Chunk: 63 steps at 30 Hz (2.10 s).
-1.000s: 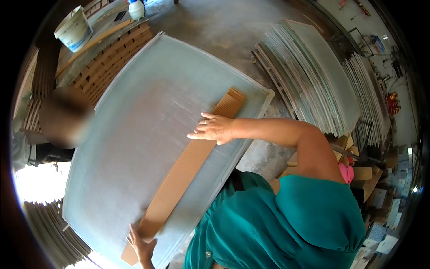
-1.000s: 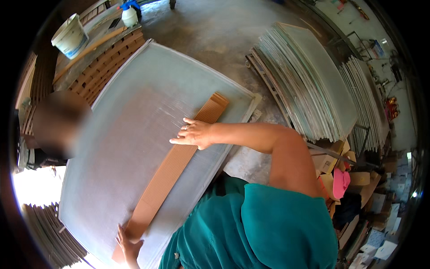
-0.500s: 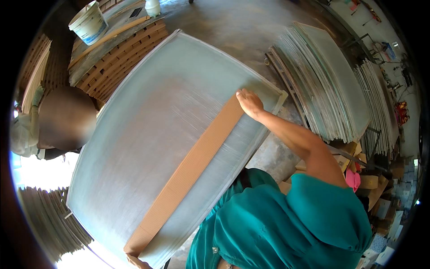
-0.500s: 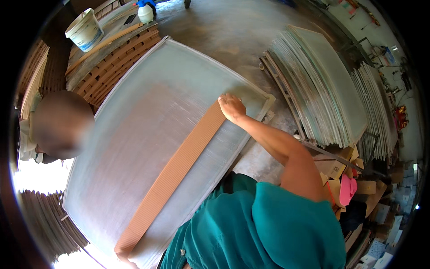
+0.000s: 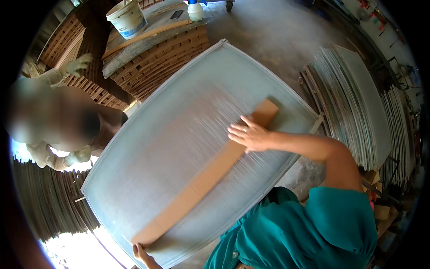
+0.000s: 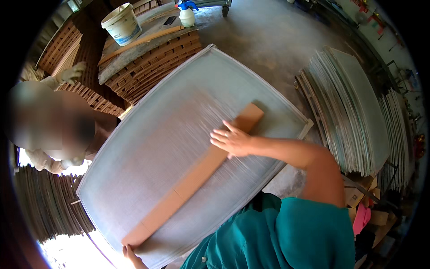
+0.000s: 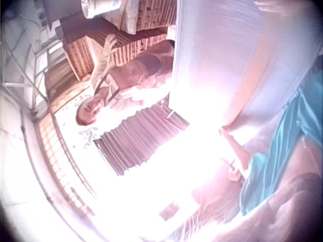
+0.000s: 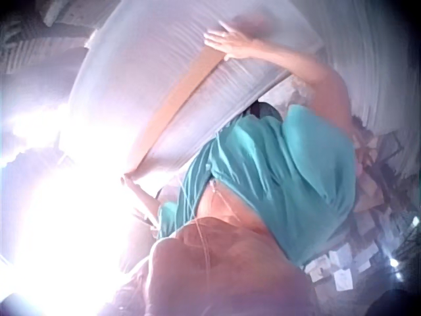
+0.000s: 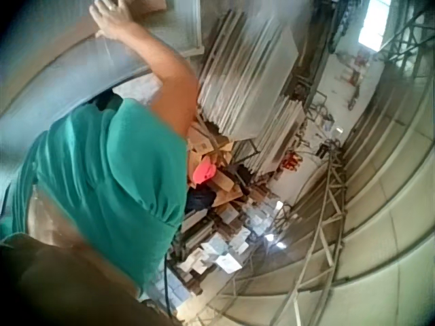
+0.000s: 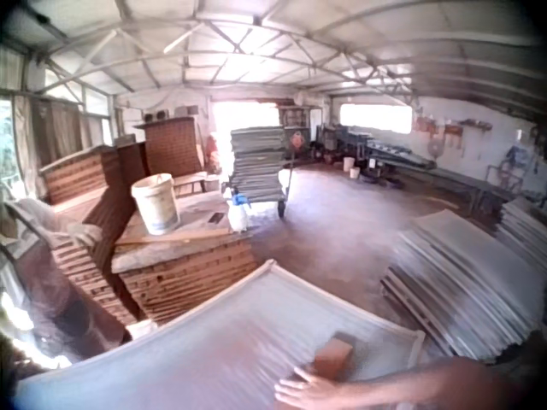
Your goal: The person repeatedly lifts large translucent panels from a stack, places them on a workbench, and arranges thin wooden strips across their surface. They then lift the panels again and return them to the stack. This cycle of handling and stacking is performed continuously throughout the clip.
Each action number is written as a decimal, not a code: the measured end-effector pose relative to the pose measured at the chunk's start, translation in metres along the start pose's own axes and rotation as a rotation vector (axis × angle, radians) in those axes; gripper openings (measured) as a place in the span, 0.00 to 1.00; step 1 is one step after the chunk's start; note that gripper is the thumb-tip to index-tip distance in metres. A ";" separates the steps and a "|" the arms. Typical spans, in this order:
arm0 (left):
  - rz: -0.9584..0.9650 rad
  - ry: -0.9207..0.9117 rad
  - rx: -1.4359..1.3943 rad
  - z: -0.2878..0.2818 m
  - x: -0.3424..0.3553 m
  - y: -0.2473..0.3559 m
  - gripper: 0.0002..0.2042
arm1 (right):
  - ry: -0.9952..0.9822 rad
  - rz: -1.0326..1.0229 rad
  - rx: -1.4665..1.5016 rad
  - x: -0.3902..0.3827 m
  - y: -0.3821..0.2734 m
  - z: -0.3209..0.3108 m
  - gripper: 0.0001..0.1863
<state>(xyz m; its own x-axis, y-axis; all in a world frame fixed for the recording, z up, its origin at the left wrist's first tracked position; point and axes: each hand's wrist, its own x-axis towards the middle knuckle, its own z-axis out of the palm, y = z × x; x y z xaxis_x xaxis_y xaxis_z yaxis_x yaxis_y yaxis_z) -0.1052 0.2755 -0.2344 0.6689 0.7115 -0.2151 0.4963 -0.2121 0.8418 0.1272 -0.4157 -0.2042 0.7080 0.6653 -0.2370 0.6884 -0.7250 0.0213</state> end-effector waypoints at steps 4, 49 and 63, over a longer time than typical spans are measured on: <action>0.109 0.172 0.019 0.071 0.076 0.042 0.09 | 0.120 0.201 -0.138 0.096 0.055 -0.017 0.41; -0.334 0.154 -0.921 0.226 -0.384 0.039 0.18 | 0.536 0.946 1.734 -0.331 0.085 0.066 0.17; 0.479 -0.203 -0.521 0.278 -0.534 0.174 0.34 | 1.245 0.896 1.468 -0.557 0.074 0.014 0.22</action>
<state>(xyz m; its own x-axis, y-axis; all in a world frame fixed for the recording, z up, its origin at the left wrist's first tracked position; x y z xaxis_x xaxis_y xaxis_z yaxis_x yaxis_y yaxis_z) -0.2218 -0.3277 -0.1110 0.8606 0.4723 0.1904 -0.1693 -0.0871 0.9817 -0.2180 -0.8427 -0.0843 0.8260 -0.5631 0.0250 0.0309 0.0010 -0.9995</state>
